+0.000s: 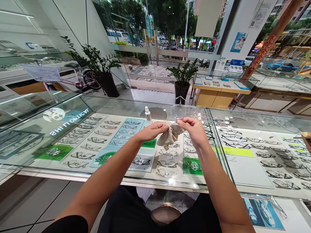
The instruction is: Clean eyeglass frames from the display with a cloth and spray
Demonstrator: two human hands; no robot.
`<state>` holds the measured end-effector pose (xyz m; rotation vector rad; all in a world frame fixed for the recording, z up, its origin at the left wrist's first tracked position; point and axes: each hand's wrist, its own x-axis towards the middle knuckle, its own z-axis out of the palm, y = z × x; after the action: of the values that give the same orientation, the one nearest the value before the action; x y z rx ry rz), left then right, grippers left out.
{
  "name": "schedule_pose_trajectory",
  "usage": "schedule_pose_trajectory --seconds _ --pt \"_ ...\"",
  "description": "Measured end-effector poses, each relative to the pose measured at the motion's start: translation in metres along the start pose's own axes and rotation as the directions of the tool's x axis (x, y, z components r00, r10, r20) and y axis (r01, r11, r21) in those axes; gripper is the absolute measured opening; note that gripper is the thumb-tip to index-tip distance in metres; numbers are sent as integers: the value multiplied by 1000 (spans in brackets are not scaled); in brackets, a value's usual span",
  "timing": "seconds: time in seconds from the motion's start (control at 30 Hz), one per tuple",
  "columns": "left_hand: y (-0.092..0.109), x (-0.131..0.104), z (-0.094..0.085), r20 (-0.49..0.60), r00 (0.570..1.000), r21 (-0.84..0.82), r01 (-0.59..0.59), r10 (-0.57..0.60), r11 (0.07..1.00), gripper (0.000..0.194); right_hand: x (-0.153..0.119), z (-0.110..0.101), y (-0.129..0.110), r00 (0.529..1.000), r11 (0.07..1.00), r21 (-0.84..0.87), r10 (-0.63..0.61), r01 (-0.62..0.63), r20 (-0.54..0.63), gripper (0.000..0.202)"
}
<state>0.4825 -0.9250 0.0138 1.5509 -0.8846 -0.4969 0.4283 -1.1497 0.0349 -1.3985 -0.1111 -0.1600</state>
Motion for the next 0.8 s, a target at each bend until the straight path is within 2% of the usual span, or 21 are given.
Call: schedule_pose_trajectory --seconds 0.23,0.37,0.57,0.8 --pt "5 2 10 -12 1000 -11 3 -3 1000 65 0 14 10 993 984 135 116 -119 35 43" --pt "3 3 14 3 1000 -85 29 -29 996 62 1 19 19 984 956 235 176 -177 25 43" --pt "1 2 18 28 998 -171 53 -49 984 55 5 20 28 983 935 320 178 -154 -47 44" --pt "-9 8 23 -51 997 -238 38 -52 971 54 4 22 36 994 968 232 106 -95 -39 44"
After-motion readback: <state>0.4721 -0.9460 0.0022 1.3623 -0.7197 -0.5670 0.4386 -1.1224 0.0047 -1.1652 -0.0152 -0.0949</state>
